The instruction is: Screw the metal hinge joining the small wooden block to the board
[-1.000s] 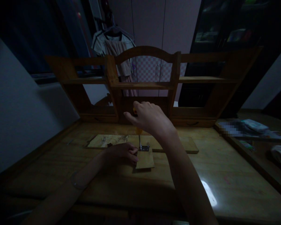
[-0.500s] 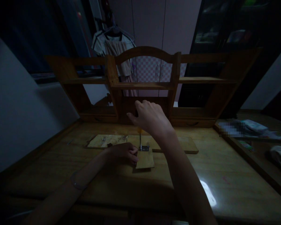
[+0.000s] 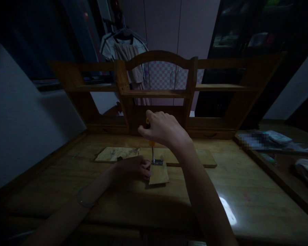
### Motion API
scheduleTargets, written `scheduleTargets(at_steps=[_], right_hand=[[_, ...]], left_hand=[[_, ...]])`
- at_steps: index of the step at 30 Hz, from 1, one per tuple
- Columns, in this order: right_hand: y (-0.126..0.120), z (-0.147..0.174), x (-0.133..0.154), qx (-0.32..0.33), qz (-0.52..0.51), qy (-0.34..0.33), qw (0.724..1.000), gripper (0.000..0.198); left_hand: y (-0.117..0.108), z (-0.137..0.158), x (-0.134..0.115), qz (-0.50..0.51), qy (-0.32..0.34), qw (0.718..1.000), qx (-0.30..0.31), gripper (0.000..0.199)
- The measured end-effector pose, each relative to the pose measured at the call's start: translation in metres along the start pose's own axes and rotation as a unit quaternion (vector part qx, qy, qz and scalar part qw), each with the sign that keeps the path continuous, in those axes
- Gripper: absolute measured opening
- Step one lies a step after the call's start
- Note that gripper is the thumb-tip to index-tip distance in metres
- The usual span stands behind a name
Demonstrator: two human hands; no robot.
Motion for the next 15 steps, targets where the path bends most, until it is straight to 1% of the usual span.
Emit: scheduleTargets(at_steps=[4, 7, 10, 12, 15], right_hand=[[0.0021, 0.0004, 0.0024, 0.021, -0.048, -0.018, 0.998, 0.030], [0.0025, 0.0002, 0.0036, 0.020, -0.046, -0.019, 0.999, 0.025], [0.0007, 0.0009, 0.0032, 0.012, -0.014, -0.007, 1.000, 0.031], [0.0001, 0.0021, 0.0035, 0.018, -0.006, -0.002, 1.000, 0.037], [-0.0016, 0.0041, 0.0069, 0.026, -0.030, -0.013, 0.999, 0.034]], left_hand=[[0.0002, -0.0020, 0.0022, -0.006, 0.004, 1.000, 0.005, 0.058], [-0.0012, -0.0049, 0.0052, -0.019, -0.001, 1.000, 0.012, 0.056], [0.0003, -0.0051, 0.0050, -0.016, -0.003, 1.000, 0.020, 0.055], [0.0020, -0.0036, 0.0025, 0.001, 0.001, 1.000, 0.020, 0.055], [0.0032, -0.0007, -0.0011, 0.025, 0.004, 1.000, 0.012, 0.054]])
Point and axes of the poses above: each hand's wrist, its own z-axis away from the middle knuckle, its own y-axis out of the palm, x = y × z, the point moved 10 cm from there along -z, towards the middle knuckle, and after that the axes turned 11 degrees about -z, right-handed, at the moved point
